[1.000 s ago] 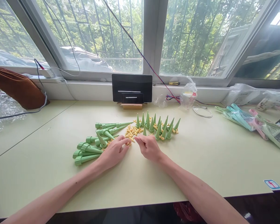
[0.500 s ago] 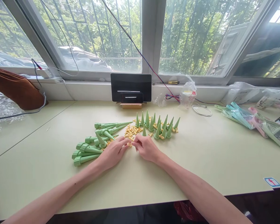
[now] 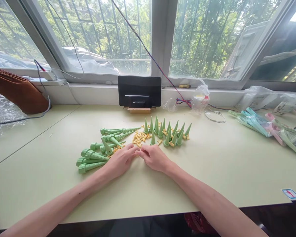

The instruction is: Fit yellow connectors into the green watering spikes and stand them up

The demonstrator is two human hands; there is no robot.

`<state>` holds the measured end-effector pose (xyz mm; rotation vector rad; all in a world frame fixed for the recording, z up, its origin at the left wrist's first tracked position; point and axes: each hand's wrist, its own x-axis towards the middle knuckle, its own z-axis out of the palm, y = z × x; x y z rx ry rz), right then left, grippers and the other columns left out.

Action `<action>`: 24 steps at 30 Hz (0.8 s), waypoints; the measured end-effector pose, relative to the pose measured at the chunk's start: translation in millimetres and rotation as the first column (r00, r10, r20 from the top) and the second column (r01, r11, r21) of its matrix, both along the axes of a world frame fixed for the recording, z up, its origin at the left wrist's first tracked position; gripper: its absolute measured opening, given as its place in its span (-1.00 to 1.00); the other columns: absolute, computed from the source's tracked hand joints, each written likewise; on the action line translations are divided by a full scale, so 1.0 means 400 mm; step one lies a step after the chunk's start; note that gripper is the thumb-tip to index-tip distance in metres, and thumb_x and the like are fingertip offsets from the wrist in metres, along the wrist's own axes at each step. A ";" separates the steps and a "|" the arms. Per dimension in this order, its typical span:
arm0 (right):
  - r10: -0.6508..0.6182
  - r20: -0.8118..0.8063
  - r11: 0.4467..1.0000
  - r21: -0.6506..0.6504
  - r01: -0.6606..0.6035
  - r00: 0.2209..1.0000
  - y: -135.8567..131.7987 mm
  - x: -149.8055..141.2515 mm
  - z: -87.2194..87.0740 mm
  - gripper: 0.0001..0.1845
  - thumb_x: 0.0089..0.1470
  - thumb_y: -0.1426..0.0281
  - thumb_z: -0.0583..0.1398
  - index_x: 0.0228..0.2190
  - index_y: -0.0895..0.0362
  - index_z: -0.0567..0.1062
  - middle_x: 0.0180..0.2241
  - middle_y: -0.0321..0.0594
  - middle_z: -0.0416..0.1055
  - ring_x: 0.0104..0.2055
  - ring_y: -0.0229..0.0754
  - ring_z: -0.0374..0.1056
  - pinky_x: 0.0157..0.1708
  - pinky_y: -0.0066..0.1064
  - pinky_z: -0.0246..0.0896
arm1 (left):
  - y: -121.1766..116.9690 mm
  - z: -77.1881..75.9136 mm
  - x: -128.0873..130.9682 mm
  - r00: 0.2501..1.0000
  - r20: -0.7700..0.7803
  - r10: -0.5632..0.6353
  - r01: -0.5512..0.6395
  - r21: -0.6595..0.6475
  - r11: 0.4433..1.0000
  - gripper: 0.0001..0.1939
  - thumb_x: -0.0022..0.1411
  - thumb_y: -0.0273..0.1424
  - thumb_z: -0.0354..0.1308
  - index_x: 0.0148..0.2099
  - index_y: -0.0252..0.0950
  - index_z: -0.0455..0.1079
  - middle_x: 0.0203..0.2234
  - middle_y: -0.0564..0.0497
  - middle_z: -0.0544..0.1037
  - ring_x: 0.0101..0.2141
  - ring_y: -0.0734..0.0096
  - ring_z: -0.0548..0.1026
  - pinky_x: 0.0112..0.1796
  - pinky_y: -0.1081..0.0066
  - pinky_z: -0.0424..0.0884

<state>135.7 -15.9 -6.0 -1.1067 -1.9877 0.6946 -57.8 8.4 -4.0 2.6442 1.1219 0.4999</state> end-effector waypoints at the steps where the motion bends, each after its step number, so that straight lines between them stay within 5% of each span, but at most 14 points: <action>1: -0.009 -0.002 1.000 -0.003 0.009 1.000 0.000 -0.001 0.000 -0.65 0.27 0.30 0.08 -0.56 0.10 0.24 -0.65 -0.41 0.21 -0.60 -0.32 0.08 -0.56 -0.47 -0.02 | 0.000 -0.001 -0.001 1.000 -0.003 0.001 -0.001 0.004 1.000 -0.75 0.35 -0.51 -0.14 -0.14 -0.22 0.36 -0.32 -0.02 0.41 -0.42 0.35 0.43 -0.41 0.42 0.27; 16: -0.044 -0.017 0.999 -0.032 0.043 0.999 0.007 0.000 -0.006 -0.83 0.21 0.43 0.12 -0.42 0.14 0.45 -0.47 -0.28 0.45 -0.55 -0.31 0.23 -0.52 -0.46 0.11 | -0.010 0.005 0.000 0.996 -0.084 0.013 -0.011 0.023 1.000 -0.74 0.35 -0.53 -0.18 -0.09 -0.20 0.29 -0.27 -0.03 0.39 -0.44 0.34 0.42 -0.46 0.41 0.21; 24: -0.033 -0.057 0.993 -0.115 0.026 0.998 0.008 0.007 0.009 -0.93 0.16 0.41 0.17 -0.30 0.14 0.46 -0.38 -0.26 0.49 -0.60 -0.36 0.23 -0.58 -0.49 0.13 | -0.022 0.011 0.007 1.000 0.007 -0.008 0.008 -0.046 0.999 -0.75 0.39 -0.48 -0.19 -0.05 -0.21 0.29 -0.23 -0.04 0.38 -0.33 0.30 0.44 -0.33 0.38 0.32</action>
